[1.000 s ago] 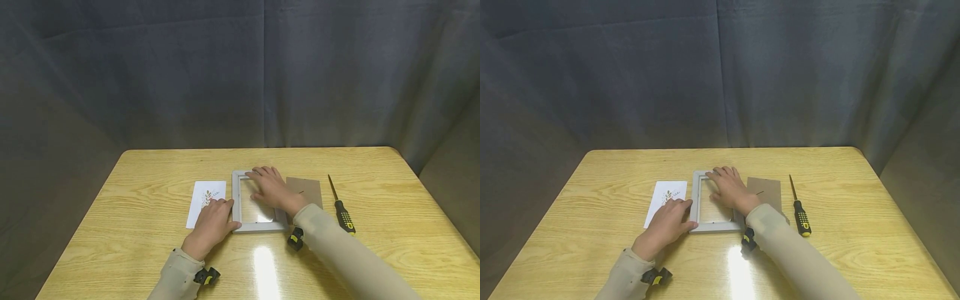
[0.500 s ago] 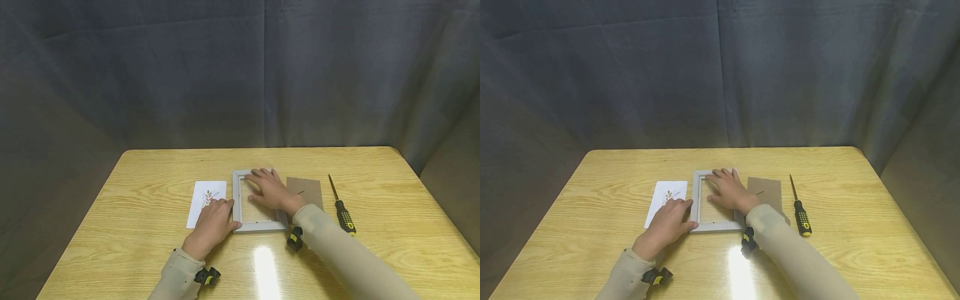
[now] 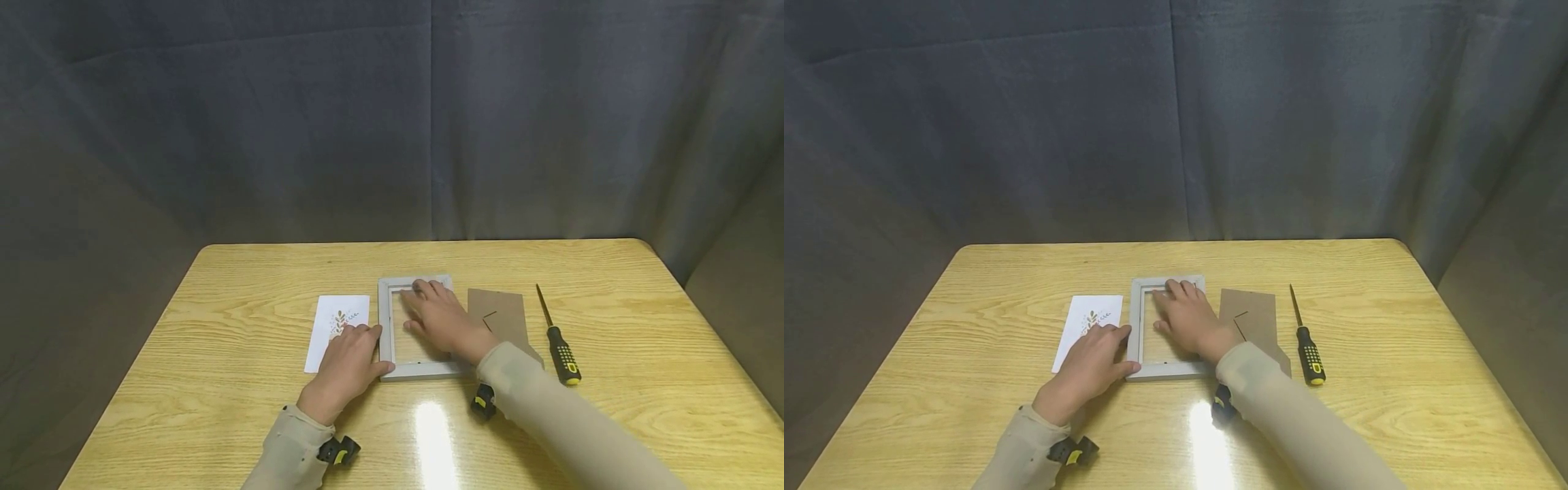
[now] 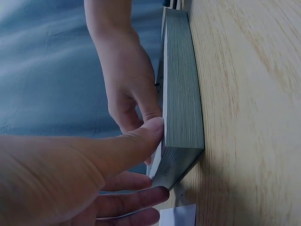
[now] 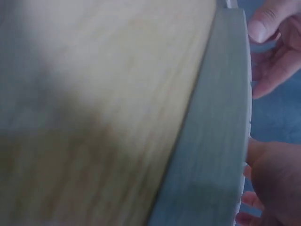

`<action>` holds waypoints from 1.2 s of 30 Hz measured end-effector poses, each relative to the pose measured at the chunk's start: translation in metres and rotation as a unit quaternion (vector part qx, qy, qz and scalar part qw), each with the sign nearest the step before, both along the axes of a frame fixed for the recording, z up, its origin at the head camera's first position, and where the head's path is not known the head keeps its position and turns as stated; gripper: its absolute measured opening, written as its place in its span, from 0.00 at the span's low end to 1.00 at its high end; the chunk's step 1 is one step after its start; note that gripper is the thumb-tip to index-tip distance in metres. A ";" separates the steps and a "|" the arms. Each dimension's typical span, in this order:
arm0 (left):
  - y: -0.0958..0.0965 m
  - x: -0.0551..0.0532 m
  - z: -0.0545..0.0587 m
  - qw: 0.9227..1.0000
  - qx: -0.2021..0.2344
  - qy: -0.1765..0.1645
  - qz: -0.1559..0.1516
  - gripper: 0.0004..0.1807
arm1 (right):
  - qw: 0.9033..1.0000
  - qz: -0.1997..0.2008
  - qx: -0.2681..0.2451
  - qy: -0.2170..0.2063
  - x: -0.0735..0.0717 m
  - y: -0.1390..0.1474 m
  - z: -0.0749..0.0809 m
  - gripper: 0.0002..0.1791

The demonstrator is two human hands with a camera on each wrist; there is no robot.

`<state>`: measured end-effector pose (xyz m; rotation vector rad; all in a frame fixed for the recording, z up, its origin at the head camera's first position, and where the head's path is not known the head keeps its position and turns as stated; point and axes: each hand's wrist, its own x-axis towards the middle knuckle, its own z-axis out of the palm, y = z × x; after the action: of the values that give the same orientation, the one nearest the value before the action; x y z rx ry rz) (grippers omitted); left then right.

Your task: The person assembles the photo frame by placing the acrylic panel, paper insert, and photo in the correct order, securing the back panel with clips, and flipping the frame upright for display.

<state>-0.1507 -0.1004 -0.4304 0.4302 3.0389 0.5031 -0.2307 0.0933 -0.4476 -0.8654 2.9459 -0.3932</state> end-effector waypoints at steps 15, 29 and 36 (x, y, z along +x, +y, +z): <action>0.000 0.000 -0.001 1.000 -0.005 0.001 0.002 0.35 | 0.999 -0.019 0.029 0.010 0.015 -0.008 -0.002 0.28; 0.001 0.001 0.000 1.000 0.005 -0.007 0.004 0.36 | 0.996 -0.017 0.040 0.073 0.021 -0.014 -0.004 0.24; 0.001 0.001 0.000 1.000 0.010 -0.005 0.002 0.36 | 0.997 -0.017 0.051 0.060 0.025 -0.014 -0.003 0.26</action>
<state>-0.1497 -0.0996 -0.4301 0.4215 3.0291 0.5345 -0.2058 0.0796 -0.4504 -0.8555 3.0620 -0.1954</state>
